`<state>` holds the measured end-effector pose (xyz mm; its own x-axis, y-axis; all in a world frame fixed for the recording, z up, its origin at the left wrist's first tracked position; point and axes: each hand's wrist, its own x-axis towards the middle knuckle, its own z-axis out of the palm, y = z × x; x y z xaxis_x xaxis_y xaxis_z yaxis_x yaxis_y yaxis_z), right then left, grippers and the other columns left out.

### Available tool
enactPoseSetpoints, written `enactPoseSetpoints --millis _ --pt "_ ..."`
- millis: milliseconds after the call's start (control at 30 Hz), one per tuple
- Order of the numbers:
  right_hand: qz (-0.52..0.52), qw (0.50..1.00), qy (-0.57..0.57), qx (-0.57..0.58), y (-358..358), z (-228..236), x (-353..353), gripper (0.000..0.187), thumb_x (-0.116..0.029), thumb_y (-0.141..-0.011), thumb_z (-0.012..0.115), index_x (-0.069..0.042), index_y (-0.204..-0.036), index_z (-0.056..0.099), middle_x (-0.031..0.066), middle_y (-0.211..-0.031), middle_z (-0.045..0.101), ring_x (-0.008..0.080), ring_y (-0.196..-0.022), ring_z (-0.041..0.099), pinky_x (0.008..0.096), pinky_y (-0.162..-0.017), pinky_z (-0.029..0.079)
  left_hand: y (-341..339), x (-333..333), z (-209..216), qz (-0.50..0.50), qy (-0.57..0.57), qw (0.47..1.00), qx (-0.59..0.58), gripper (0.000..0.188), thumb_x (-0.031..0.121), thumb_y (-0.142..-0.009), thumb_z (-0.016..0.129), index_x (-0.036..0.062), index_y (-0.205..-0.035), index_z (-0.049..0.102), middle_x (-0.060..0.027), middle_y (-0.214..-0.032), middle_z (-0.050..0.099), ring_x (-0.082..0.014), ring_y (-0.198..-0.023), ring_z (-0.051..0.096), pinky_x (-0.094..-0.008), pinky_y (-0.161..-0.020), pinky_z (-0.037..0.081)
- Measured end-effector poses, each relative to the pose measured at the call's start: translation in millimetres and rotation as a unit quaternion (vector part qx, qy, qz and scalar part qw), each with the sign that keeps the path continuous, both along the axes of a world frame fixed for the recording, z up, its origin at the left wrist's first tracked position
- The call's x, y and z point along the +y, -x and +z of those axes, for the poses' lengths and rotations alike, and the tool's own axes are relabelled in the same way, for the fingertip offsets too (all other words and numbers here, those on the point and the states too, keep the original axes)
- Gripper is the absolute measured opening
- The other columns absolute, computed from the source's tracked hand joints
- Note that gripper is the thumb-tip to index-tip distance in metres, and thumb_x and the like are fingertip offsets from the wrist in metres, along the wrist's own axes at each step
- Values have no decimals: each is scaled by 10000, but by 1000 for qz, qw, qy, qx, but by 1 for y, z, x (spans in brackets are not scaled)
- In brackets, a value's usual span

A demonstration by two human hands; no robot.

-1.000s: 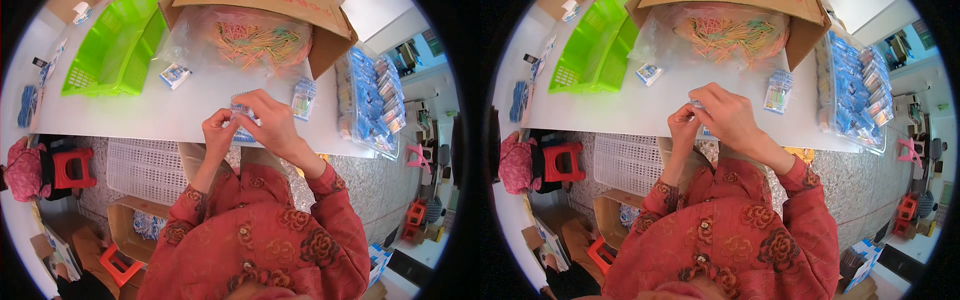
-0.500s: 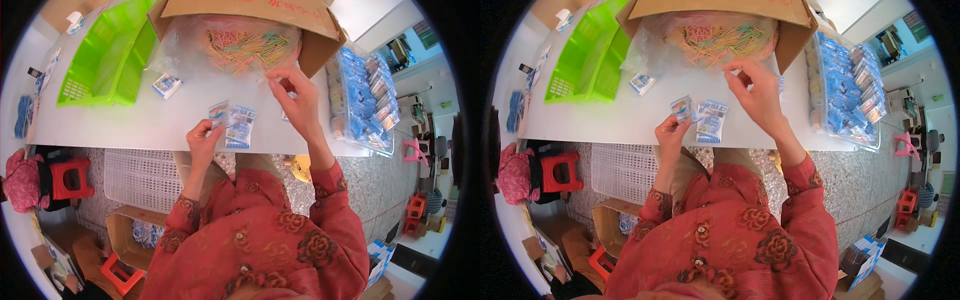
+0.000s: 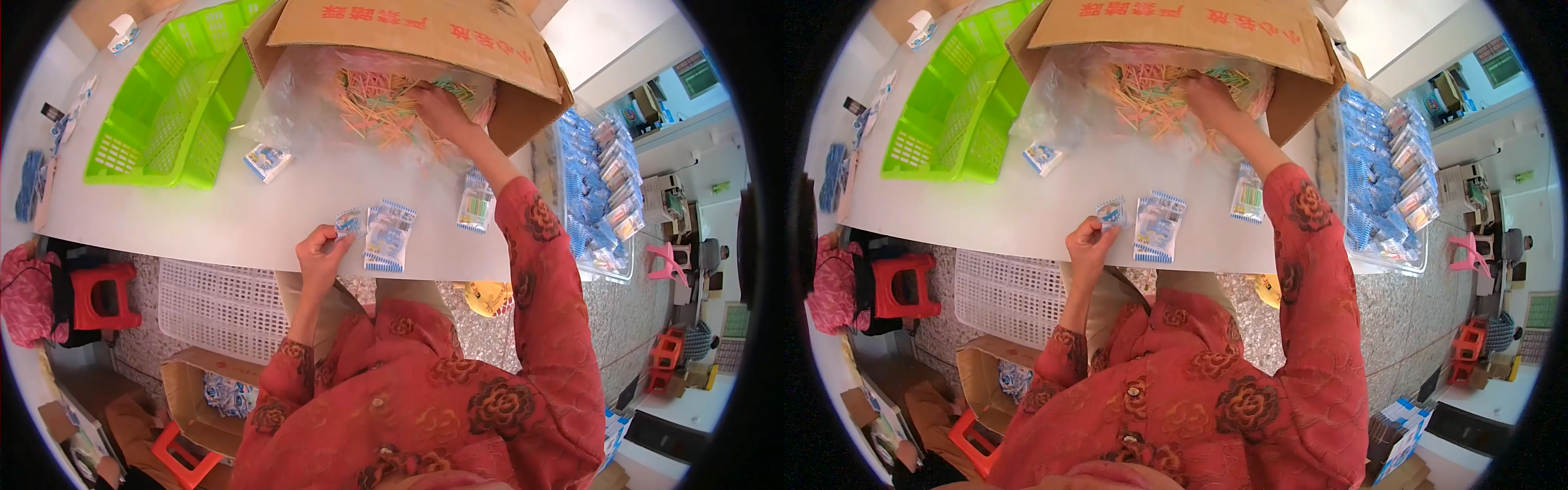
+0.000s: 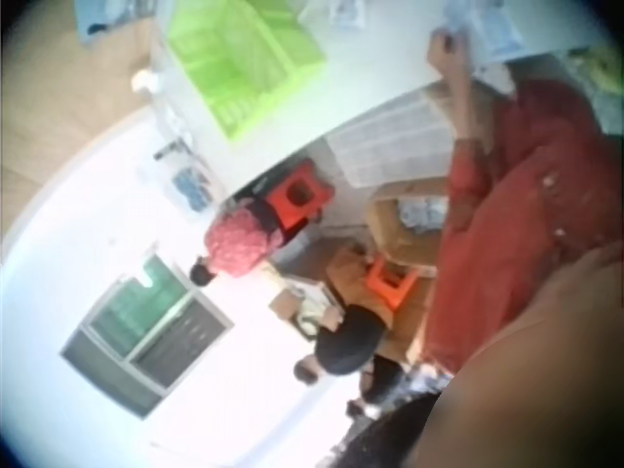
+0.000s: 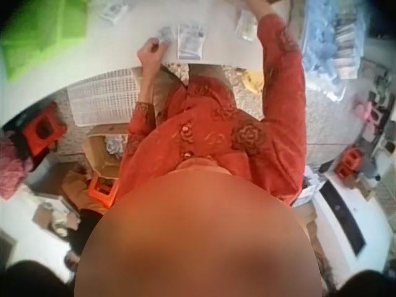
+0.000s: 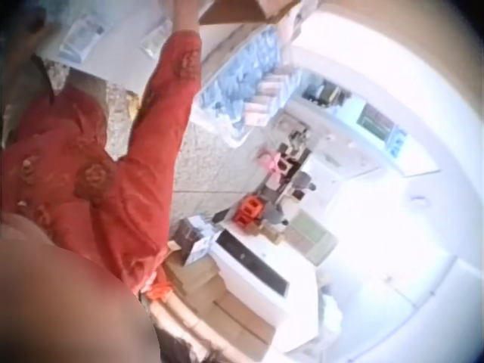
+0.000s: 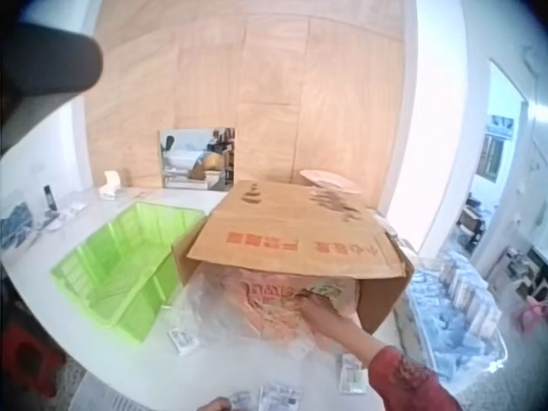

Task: Packaging rubber bands into small plastic sachets and sealing them at a workbench.

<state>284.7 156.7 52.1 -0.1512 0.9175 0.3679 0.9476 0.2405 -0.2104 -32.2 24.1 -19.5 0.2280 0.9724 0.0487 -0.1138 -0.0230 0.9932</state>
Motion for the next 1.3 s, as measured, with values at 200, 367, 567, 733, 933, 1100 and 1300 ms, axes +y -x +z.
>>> enactPoseSetpoints --millis 200,367,567,733,933,1100,1300 --pt "26 981 131 -139 7 0 42 195 -12 -741 511 9 -900 623 205 -965 609 360 -953 590 415 -815 492 2 -1 6 -9 -55 998 36 70 -66 -762 666 -29 -778 608 17 -752 578 -50 -722 507 -196 -669 413" --pt "20 965 120 -233 13 -8 51 177 -27 -781 483 28 -877 622 216 -885 627 364 -869 623 433 -755 515 -2 0 11 -6 -47 998 43 74 -63 -758 666 -22 -765 605 9 -752 581 -54 -727 515 -197 -672 414" --pt "-133 983 22 128 21 -23 41 312 -174 -887 405 14 -955 644 233 -989 642 343 -902 627 420 -782 501 1 4 3 -18 -73 983 166 80 -50 -752 678 -16 -761 606 18 -746 568 -53 -726 505 -199 -666 417" --pt "-73 985 77 -136 49 -29 45 170 -77 -748 541 -4 -804 684 155 -846 677 296 -841 649 391 -743 520 8 1 -4 16 -67 996 55 224 -45 -723 692 8 -672 479 7 -662 475 -72 -644 426 -208 -579 371" --pt "-50 973 38 -222 40 -26 40 143 -134 -710 601 -48 -779 693 141 -820 676 284 -818 652 395 -709 526 6 -1 -5 26 -49 998 -13 251 -36 -736 702 20 -679 465 31 -673 437 -54 -654 396 -186 -585 351" --pt "-5 980 82 179 13 11 24 275 -101 -814 496 -95 -1022 676 155 -1020 657 293 -914 639 389 -828 505 8 1 2 12 -41 996 84 206 -17 -738 704 13 -699 504 26 -677 462 -59 -655 411 -201 -586 362" --pt "-110 963 105 224 -19 45 -10 362 -352 -802 634 -49 -1000 654 139 -843 667 250 -786 639 350 -709 494 -3 1 1 5 -88 995 39 123 -41 -775 676 13 -751 568 73 -716 475 -21 -636 396 -173 -569 332"
